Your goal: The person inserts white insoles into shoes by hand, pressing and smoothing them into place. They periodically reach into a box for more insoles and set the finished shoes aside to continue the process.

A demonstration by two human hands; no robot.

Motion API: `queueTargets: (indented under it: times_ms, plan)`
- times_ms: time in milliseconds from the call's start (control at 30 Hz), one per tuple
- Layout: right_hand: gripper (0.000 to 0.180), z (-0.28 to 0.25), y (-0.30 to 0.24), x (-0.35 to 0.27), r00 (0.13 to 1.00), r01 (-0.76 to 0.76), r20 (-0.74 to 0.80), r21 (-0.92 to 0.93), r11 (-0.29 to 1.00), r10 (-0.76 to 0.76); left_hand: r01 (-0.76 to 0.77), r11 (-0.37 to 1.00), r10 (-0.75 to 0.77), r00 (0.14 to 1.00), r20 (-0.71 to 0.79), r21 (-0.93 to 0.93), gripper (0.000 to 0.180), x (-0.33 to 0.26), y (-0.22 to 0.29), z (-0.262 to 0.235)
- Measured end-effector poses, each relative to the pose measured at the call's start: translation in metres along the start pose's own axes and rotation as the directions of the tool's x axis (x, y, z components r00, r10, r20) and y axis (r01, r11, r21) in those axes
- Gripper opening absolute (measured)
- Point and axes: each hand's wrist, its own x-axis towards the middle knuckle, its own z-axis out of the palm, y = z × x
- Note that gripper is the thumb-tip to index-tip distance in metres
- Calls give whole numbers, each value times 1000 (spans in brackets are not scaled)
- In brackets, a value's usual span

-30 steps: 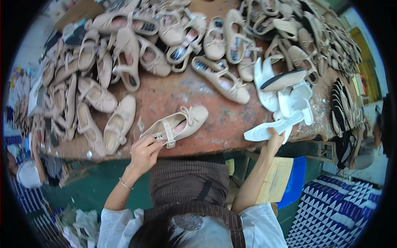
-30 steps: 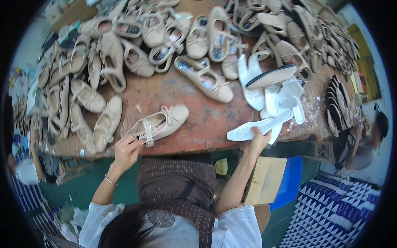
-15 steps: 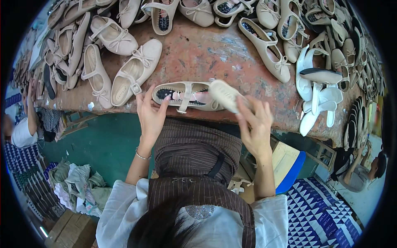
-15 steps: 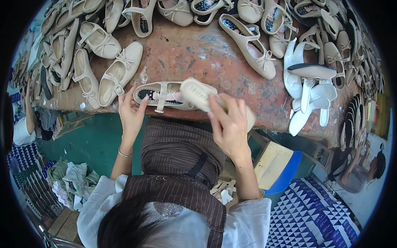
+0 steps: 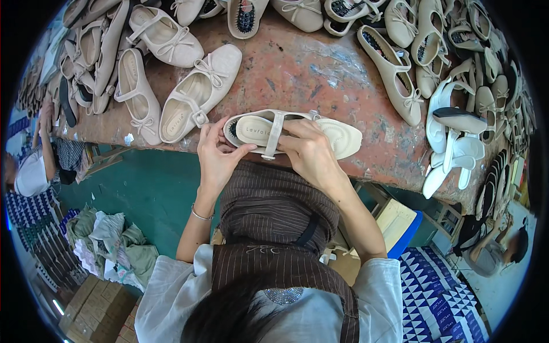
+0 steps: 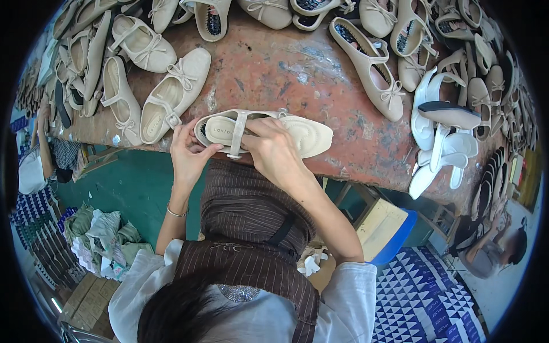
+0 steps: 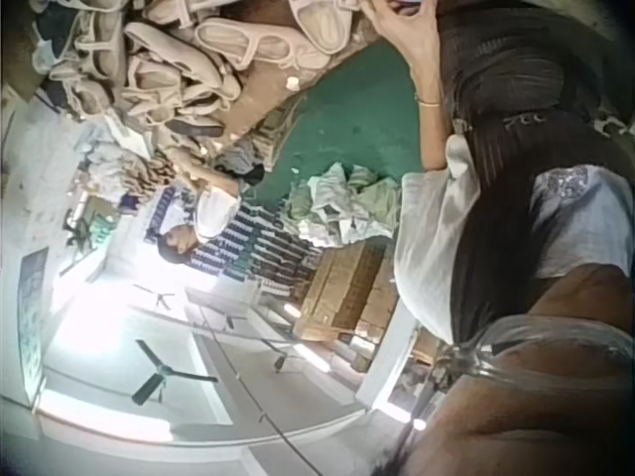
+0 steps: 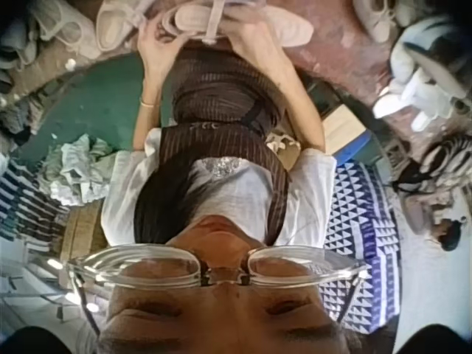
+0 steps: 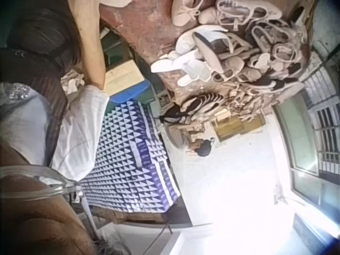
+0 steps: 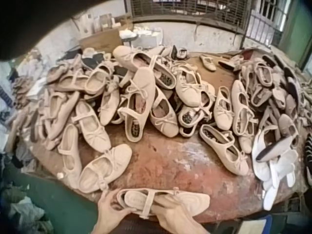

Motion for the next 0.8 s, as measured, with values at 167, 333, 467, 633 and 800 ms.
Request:
queueTargets:
  times_ms: [167, 333, 467, 633, 800]
  plan:
    - [19, 3, -3, 9, 993, -46, 109, 59, 997, 39, 32, 998, -31, 999, 20, -45, 69, 4, -4, -3]
    - [22, 18, 0, 13, 980, -84, 179, 7, 996, 82, 2, 998, -2, 1000, -10, -69, 60, 8, -12, -2]
    - [23, 33, 1, 9, 993, -48, 103, -17, 999, 50, 82, 987, -92, 993, -69, -140, 38, 15, -14, 5]
    - [30, 33, -6, 5, 981, 101, 181, -139, 985, -75, 240, 938, -252, 968, -16, -252, 18, 23, -14, 2]
    - [40, 40, -2, 17, 914, 275, 333, -88, 957, -232, 100, 979, -113, 991, -69, -175, 8, 28, -23, 4]
